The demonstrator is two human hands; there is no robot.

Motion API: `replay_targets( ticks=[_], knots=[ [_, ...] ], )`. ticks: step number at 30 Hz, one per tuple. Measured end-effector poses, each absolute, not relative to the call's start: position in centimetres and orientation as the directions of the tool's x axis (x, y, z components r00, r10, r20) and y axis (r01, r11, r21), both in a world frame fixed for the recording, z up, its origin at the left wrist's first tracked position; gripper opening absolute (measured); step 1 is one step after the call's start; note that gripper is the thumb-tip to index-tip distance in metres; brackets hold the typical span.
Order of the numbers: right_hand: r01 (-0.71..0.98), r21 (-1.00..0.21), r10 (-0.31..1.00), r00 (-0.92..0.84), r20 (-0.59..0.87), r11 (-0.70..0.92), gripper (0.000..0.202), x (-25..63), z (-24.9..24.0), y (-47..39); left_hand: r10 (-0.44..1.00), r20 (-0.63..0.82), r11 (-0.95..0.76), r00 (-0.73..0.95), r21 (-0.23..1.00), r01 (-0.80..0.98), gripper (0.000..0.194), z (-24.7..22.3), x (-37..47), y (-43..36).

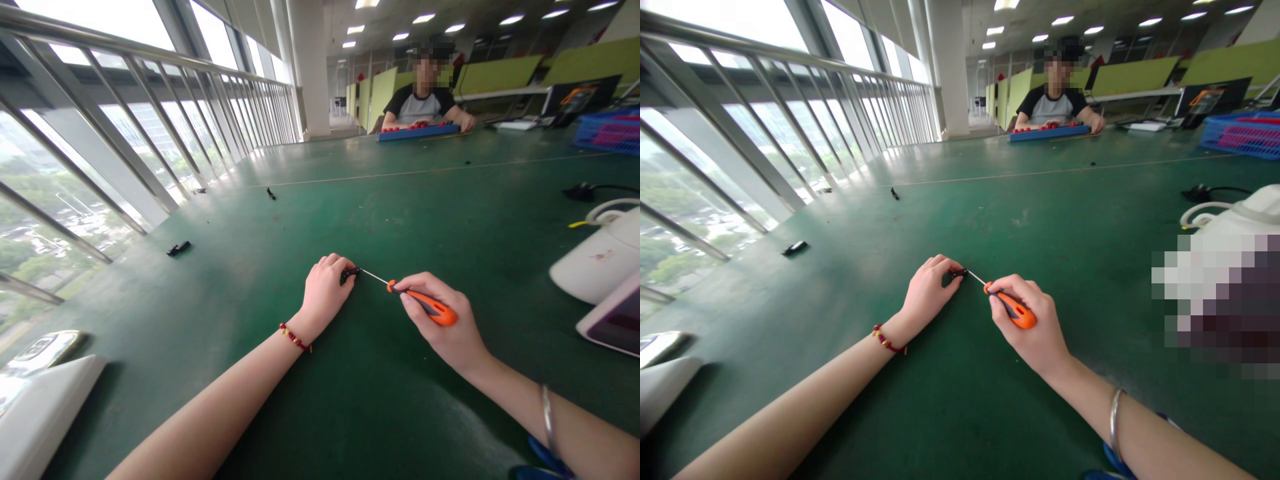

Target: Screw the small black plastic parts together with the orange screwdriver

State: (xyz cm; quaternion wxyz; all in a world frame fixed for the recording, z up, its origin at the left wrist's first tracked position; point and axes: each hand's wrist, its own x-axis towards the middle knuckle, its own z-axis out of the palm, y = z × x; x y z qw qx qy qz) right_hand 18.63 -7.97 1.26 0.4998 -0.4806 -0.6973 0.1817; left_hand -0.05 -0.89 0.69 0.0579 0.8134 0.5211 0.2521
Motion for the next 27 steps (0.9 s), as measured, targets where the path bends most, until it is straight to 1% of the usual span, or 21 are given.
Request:
replay_targets(
  ticks=[6,10,19,27],
  knots=[
    [0.457,-0.695,0.816,-0.135,0.563,0.555,0.006,18.68,1.25,-8.19,0.885,0.344,-0.44,0.314,0.397,0.805,0.015,0.76,-0.01,-0.97],
    [0.449,-0.683,0.804,-0.159,0.573,0.576,0.007,18.67,1.2,-8.2,0.885,0.338,-0.446,0.32,0.418,0.791,0.016,0.74,-0.04,-0.98],
    [0.45,-0.687,0.812,-0.182,0.555,0.571,0.008,18.72,1.13,-8.16,0.87,0.347,-0.469,0.35,0.363,0.806,0.015,0.7,-0.04,-1.02],
    [0.463,-0.705,0.835,-0.177,0.521,0.538,0.008,18.74,1.34,-8.1,0.862,0.356,-0.479,0.36,0.342,0.808,0.015,0.92,0.01,-1.21]
  ],
)
